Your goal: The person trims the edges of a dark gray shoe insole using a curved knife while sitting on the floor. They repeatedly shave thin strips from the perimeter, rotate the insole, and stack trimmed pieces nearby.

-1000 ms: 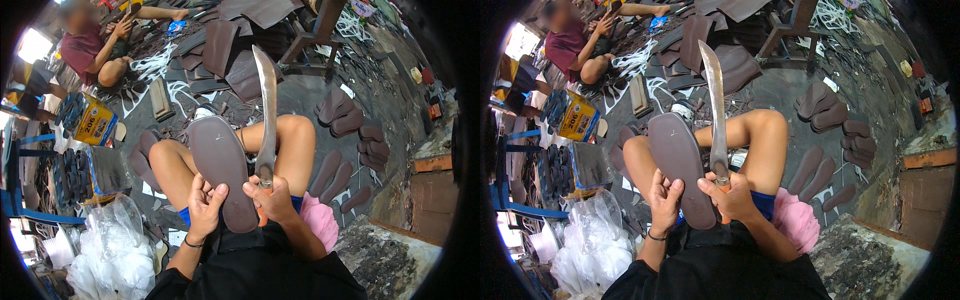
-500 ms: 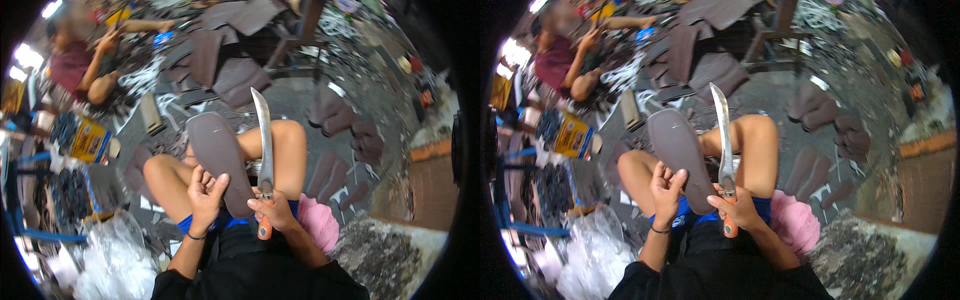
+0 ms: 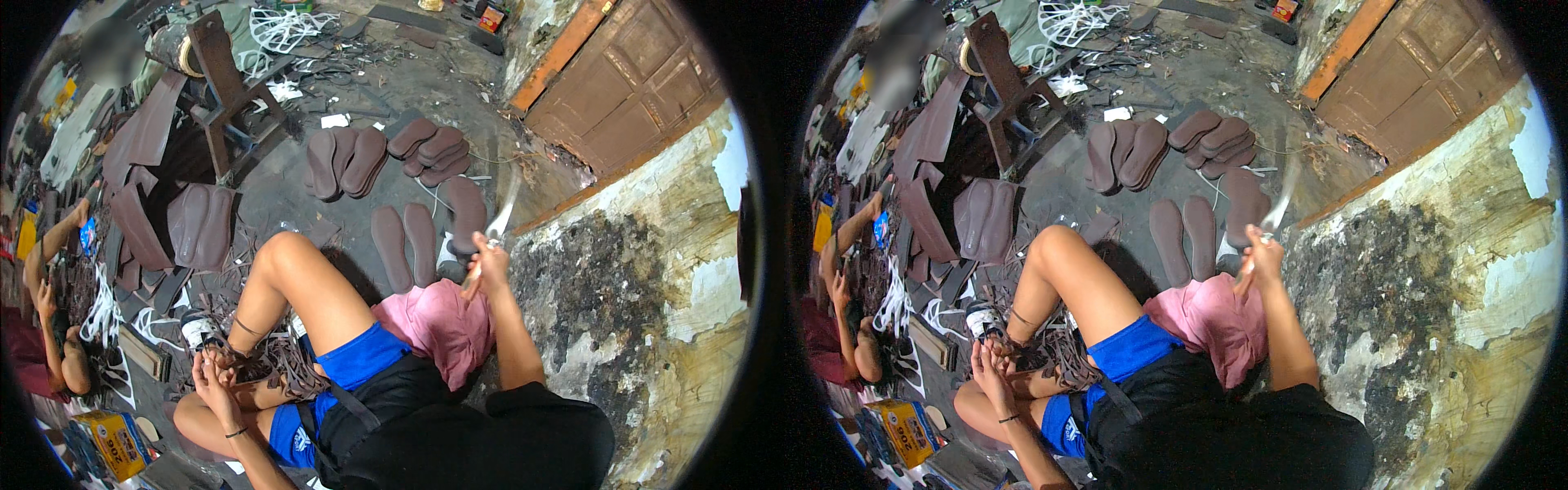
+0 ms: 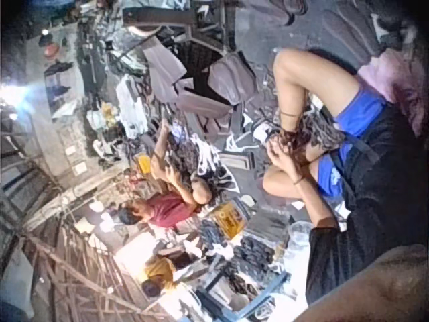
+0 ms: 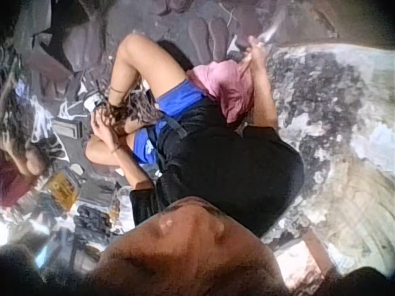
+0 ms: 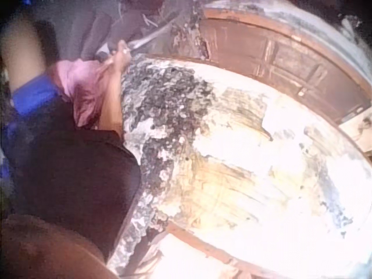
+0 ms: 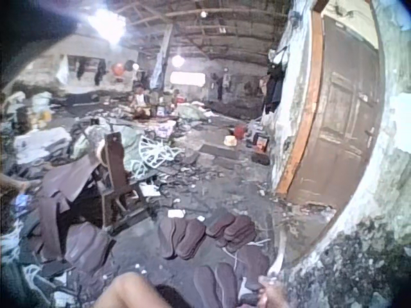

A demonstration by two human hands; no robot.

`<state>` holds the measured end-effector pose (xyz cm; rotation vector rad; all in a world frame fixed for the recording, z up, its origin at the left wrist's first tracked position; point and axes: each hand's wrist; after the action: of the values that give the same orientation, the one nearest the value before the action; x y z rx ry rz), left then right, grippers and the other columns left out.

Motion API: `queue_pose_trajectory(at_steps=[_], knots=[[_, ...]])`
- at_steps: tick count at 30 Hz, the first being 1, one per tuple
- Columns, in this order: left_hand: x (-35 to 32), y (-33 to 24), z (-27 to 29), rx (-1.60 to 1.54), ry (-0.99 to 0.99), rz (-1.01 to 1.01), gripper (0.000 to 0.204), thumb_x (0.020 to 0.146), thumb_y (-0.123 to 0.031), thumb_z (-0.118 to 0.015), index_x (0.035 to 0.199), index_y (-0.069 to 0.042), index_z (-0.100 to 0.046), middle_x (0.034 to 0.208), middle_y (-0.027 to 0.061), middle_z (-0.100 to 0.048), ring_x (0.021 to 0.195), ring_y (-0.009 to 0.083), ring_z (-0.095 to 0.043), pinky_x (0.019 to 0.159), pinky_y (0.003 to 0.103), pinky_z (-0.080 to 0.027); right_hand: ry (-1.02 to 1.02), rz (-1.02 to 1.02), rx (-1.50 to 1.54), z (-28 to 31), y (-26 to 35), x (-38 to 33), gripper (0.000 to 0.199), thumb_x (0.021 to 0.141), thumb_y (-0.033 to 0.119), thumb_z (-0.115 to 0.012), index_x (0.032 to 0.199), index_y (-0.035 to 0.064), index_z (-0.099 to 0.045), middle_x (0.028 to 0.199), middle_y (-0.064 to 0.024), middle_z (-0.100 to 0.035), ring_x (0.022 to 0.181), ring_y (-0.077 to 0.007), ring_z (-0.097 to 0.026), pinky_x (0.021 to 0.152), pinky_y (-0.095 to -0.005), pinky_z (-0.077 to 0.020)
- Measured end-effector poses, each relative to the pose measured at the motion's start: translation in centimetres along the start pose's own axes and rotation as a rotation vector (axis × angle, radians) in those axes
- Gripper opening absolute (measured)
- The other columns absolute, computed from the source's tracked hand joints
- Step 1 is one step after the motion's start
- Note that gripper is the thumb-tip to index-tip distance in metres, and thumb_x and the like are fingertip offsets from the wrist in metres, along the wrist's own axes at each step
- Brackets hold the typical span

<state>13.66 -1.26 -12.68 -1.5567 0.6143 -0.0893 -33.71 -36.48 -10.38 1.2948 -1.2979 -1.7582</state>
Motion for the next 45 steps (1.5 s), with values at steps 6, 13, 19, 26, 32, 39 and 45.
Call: queue_pose_trajectory(at_steps=[6,13,19,26,32,39,45], knots=[[0.5,0.3,-0.1,-0.047,0.025,-0.037,0.042,0.100,-0.020,-0.060,0.136,-0.002,-0.047,0.115,0.0109,-0.065,0.086,0.0134,-0.065,0.063,0.024,-0.053,-0.122,0.049,-0.229,1.6,-0.1,2.6,0.031,0.092,0.035,-0.071,0.084,0.0074,-0.058,0.070,-0.0044,-0.059,0.050,-0.0116,-0.053,0.041,-0.0269,-0.0431],[6.0,-2.7,-3.4,0.272,0.147,-0.044,0.038,0.098,-0.017,-0.062,0.130,0.001,-0.053,0.104,0.0079,-0.068,0.081,0.0095,-0.061,0.064,0.023,-0.051,0.433,-0.152,-0.006,-13.3,-0.2,-10.4,0.025,0.095,0.033,-0.067,0.100,0.0095,-0.058,0.072,0.0023,-0.051,0.050,-0.0074,-0.046,0.042,-0.0262,-0.0419],[17.4,1.1,-8.2,0.281,0.078,-0.029,0.050,0.091,-0.017,-0.069,0.130,0.007,-0.050,0.101,0.0100,-0.069,0.077,0.0116,-0.062,0.065,0.027,-0.052,0.739,-0.223,0.074,-20.3,2.3,-17.8,0.017,0.098,0.027,-0.062,0.100,0.0138,-0.052,0.071,0.0047,-0.046,0.054,-0.0054,-0.044,0.047,-0.0245,-0.0401],[27.3,5.7,-12.4,0.282,-0.288,0.093,0.078,0.074,-0.022,-0.081,0.136,0.009,-0.046,0.127,0.0251,-0.062,0.118,0.0335,-0.060,0.102,0.038,-0.046,0.909,-0.127,-0.015,-21.6,1.4,-19.8,0.028,0.096,0.011,-0.057,0.122,0.0047,-0.049,0.086,-0.0047,-0.058,0.065,-0.0123,-0.053,0.053,-0.0273,-0.0473],[16.0,-2.1,-16.9,0.317,-0.099,-0.538,0.038,0.075,-0.008,-0.073,0.112,-0.003,-0.068,0.093,0.0100,-0.061,0.093,0.0261,-0.059,0.092,0.037,-0.048,0.938,-0.323,-0.106,-23.1,2.2,-21.0,0.036,0.104,0.042,-0.047,0.121,0.0111,-0.048,0.093,-0.0072,-0.063,0.065,-0.0138,-0.058,0.052,-0.0320,-0.0522],[-4.6,-8.2,-10.4,0.797,0.219,-0.986,0.059,0.071,-0.008,-0.074,0.129,-0.007,-0.062,0.115,0.0117,-0.055,0.112,0.0298,-0.056,0.106,0.048,-0.042,1.190,-0.252,-0.045,-24.4,0.9,-24.9,0.046,0.094,0.025,-0.064,0.131,-0.0003,-0.052,0.110,-0.0093,-0.064,0.095,-0.0171,-0.062,0.081,-0.0307,-0.0523],[-9.5,-7.5,-6.9,-0.425,0.093,0.081,0.072,0.084,-0.016,-0.078,0.142,0.005,-0.040,0.134,0.0147,-0.054,0.122,0.0232,-0.053,0.103,0.036,-0.044,1.363,-0.363,-0.057,-21.3,-0.8,-26.4,0.039,0.095,0.019,-0.061,0.127,-0.0009,-0.054,0.105,-0.0075,-0.063,0.091,-0.0159,-0.062,0.078,-0.0292,-0.0523]])
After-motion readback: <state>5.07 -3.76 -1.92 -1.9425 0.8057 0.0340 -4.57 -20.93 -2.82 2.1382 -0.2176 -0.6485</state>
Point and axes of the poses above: each hand's wrist, its own x-axis towards the middle knuckle, its own z-axis out of the back of the hand, y = z × x
